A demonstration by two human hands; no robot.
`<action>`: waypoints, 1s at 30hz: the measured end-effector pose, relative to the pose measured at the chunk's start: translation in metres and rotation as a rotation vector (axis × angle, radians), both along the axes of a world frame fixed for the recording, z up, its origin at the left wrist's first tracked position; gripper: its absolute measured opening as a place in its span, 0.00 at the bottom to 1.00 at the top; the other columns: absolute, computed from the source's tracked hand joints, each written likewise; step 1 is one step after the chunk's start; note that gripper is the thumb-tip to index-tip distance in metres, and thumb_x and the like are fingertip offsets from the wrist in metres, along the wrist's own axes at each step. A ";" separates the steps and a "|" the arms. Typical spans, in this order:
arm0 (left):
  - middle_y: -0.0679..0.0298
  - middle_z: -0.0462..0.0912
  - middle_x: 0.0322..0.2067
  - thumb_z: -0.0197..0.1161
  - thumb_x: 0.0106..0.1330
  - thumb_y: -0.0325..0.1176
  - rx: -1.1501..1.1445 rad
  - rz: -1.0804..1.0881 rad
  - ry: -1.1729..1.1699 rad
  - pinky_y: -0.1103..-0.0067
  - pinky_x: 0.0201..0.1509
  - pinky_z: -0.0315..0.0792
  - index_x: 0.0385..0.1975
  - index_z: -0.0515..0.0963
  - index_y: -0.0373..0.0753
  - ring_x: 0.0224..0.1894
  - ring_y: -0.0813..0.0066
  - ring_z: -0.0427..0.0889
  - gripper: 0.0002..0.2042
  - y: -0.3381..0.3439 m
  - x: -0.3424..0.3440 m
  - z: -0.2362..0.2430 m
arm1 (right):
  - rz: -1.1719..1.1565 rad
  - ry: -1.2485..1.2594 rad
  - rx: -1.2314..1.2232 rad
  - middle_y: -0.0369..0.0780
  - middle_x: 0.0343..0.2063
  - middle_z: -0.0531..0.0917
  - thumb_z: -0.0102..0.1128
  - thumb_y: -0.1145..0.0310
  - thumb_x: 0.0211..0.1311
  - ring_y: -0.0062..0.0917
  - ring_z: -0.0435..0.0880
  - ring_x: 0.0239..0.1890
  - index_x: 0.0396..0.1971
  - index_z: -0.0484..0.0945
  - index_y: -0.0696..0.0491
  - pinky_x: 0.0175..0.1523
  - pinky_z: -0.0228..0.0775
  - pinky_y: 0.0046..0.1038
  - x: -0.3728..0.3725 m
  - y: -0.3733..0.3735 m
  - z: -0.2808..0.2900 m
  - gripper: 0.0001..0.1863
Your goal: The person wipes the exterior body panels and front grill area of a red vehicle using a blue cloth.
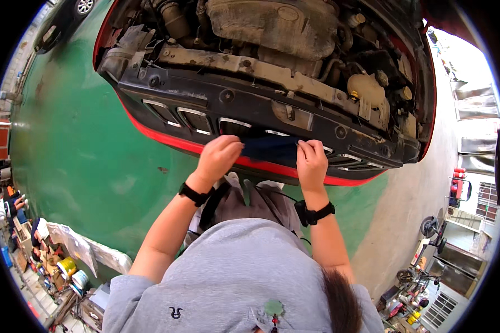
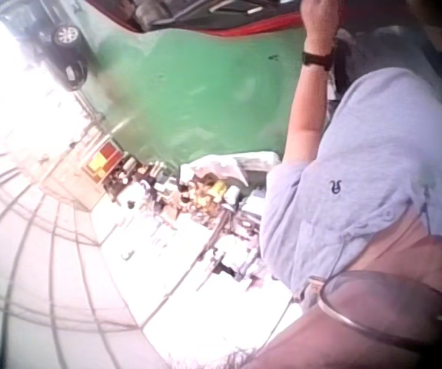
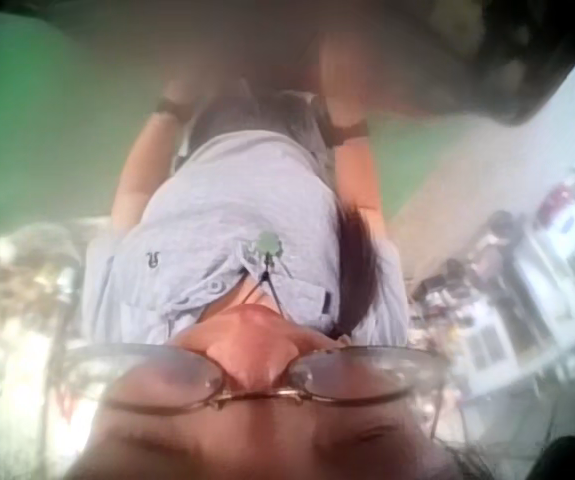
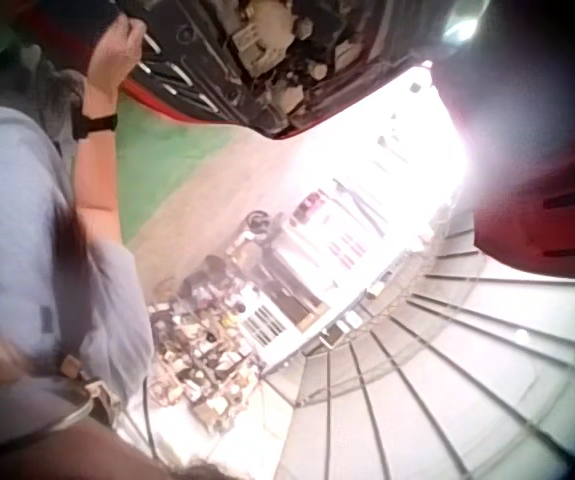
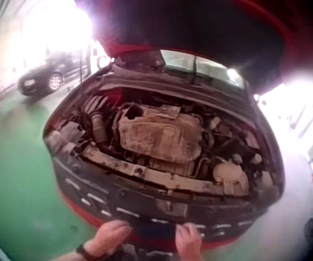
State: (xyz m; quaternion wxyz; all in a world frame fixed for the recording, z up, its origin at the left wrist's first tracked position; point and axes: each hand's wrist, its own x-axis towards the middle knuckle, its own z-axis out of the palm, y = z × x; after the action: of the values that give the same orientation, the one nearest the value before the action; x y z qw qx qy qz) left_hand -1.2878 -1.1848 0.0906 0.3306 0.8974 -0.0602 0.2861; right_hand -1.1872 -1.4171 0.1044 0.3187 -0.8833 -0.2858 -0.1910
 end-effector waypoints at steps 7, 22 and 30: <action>0.60 0.82 0.34 0.66 0.53 0.21 -0.004 0.281 -0.016 0.72 0.37 0.77 0.29 0.79 0.37 0.34 0.60 0.83 0.05 0.023 0.003 -0.004 | 0.282 -0.153 -0.196 0.40 0.29 0.75 0.61 0.76 0.56 0.31 0.80 0.30 0.30 0.77 0.57 0.31 0.74 0.31 0.005 0.053 -0.006 0.03; 0.59 0.81 0.36 0.64 0.57 0.22 0.030 0.412 0.000 0.71 0.40 0.76 0.33 0.79 0.36 0.37 0.58 0.82 0.06 0.003 0.012 0.002 | 0.513 -0.153 -0.145 0.38 0.28 0.73 0.57 0.74 0.51 0.27 0.79 0.31 0.30 0.76 0.56 0.33 0.75 0.27 0.011 0.093 -0.002 0.05; 0.57 0.82 0.37 0.63 0.57 0.19 -0.016 0.575 -0.008 0.71 0.43 0.76 0.34 0.79 0.35 0.39 0.57 0.82 0.06 0.047 -0.008 0.020 | 0.568 -0.218 -0.066 0.38 0.26 0.71 0.58 0.75 0.48 0.28 0.77 0.29 0.26 0.73 0.55 0.30 0.73 0.26 0.010 0.136 0.006 0.04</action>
State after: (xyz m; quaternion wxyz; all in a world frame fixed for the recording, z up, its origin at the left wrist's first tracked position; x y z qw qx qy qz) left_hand -1.2957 -1.1379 0.1109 0.2427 0.8739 0.1975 0.3721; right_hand -1.1770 -1.2813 0.1105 0.2979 -0.7523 -0.5598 -0.1788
